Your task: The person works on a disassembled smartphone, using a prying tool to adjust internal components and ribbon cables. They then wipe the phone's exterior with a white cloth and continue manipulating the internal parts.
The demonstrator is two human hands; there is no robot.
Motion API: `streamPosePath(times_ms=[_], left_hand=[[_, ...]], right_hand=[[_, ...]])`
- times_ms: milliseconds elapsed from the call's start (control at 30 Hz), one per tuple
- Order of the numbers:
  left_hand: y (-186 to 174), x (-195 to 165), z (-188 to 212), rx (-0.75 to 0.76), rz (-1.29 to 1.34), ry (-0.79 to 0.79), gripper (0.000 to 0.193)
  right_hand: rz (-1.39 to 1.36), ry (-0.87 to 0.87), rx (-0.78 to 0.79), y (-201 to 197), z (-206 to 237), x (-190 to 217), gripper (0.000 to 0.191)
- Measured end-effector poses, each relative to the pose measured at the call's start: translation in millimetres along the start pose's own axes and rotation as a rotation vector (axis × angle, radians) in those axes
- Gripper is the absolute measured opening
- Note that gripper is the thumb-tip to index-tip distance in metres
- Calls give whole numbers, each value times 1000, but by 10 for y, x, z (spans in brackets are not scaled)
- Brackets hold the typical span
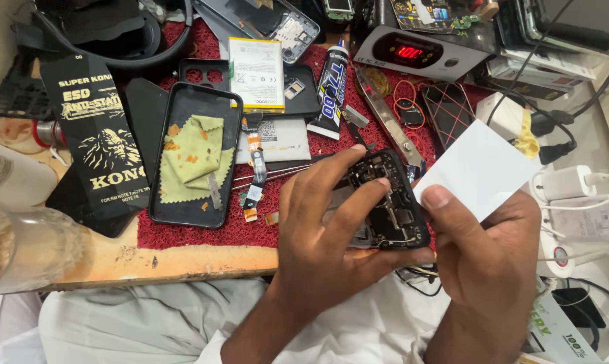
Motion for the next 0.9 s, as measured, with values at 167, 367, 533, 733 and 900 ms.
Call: streamPosePath(times_ms=[167,367,533,733,900], left_hand=[[-66,-34,-6,61,21,-12,75],[-96,-49,6,60,13,-17,75],[-113,-53,5,39,13,-25,78],[-242,-82,-6,-35,72,-51,88],[-382,-42,0,-81,61,-119,96]], right_hand=[[24,-10,7,-10,9,4,11],[25,-9,5,53,3,22,15],[14,-16,-12,43,-83,42,14],[646,348,47,-328,-696,-364,24],[1120,-41,-150,-565,-751,-253,23]])
Point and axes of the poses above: each hand's wrist, its own z-axis away from the middle knuckle, its own y-axis out of the palm, x = y × z, the point moved 6 cm from there along -z, towards the middle knuckle, and after that the axes turned 1 degree about y, right-handed, at the moved point
